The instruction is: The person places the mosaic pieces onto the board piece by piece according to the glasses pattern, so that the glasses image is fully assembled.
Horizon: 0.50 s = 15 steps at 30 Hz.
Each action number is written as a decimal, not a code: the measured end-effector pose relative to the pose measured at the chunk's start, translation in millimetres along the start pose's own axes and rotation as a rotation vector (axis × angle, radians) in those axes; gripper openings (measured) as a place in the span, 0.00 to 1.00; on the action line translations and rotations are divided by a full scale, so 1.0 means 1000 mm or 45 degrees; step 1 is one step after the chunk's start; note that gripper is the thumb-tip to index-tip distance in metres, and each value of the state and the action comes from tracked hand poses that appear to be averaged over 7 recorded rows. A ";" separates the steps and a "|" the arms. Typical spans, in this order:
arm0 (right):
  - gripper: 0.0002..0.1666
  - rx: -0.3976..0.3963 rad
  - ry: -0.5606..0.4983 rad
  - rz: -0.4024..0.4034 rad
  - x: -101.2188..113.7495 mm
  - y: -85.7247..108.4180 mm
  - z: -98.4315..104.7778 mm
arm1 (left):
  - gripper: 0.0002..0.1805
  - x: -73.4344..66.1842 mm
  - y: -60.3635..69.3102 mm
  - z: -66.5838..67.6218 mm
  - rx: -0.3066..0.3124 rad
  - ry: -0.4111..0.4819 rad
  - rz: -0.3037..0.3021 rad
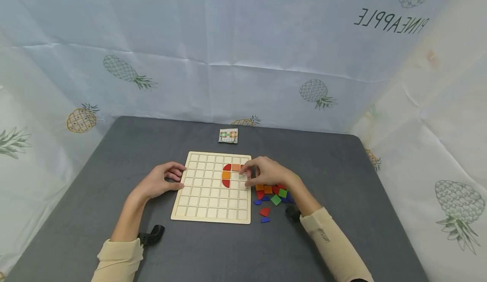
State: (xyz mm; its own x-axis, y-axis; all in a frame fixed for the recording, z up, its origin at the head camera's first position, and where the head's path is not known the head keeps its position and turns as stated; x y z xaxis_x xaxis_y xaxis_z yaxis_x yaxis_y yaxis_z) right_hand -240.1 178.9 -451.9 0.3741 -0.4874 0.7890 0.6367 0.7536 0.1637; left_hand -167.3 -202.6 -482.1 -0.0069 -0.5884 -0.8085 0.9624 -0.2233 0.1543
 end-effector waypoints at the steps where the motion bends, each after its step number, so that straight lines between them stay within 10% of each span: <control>1: 0.19 -0.004 0.007 -0.007 -0.001 0.003 0.001 | 0.29 0.000 0.000 0.000 0.000 -0.002 0.000; 15: 0.17 -0.007 0.016 -0.109 -0.022 0.036 0.009 | 0.29 0.001 -0.003 0.002 0.000 -0.015 0.004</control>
State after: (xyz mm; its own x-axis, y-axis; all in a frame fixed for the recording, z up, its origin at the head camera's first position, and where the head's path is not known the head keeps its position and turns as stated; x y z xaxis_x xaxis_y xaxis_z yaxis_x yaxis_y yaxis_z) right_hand -231.4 220.3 -458.1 0.3265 -0.5551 0.7650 0.6702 0.7067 0.2267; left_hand -171.0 -203.8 -481.9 -0.0068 -0.5984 -0.8011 0.9625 -0.2212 0.1571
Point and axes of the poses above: each hand's wrist, its own y-axis away from the middle knuckle, its own z-axis out of the back of the hand, x = y × z, the point moved 1 cm from there along -y, towards the middle knuckle, and after that the axes turned 8 degrees about -y, right-handed, at the moved point
